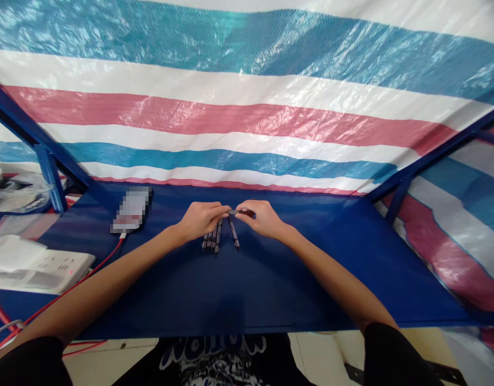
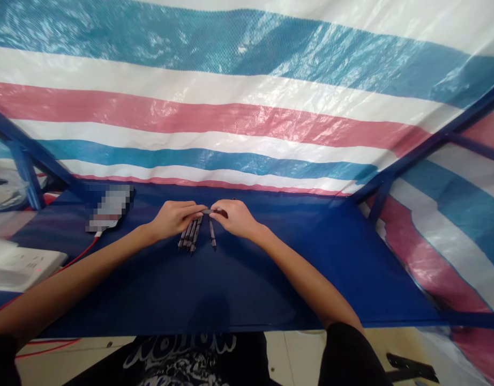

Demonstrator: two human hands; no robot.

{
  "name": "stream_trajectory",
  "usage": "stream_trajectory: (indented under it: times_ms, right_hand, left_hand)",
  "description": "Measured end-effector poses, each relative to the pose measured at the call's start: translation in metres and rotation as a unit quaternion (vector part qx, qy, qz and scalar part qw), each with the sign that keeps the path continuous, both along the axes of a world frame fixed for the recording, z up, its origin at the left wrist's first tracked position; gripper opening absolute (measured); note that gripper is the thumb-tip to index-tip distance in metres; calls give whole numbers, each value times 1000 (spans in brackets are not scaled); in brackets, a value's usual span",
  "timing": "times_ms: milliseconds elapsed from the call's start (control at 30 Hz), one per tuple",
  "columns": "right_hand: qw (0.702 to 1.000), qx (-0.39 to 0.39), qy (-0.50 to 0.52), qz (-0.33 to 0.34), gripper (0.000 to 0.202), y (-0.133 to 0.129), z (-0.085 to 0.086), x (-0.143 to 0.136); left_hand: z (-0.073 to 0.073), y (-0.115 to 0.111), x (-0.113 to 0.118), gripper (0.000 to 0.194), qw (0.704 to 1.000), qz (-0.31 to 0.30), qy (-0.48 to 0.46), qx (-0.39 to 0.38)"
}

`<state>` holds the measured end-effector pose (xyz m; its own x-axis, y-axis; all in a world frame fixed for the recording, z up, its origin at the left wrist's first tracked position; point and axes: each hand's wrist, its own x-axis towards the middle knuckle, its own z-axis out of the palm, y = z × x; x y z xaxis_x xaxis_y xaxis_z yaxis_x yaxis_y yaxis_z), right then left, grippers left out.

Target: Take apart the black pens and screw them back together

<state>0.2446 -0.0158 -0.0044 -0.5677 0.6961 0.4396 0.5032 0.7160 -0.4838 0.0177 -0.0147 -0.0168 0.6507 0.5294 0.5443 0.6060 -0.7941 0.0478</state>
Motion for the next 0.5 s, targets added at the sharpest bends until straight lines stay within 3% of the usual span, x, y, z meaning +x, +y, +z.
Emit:
stream_trajectory:
  times_ms: [300,500]
  right_hand:
    - [999,-31,12,-27,15,4,-2,3]
    - [999,-19,14,-23,16,4,-3,1]
  left_hand:
    - [-6,4,1,29,998,-36,-53,19]
    - [-5,2,2,28,998,-24,-61,21]
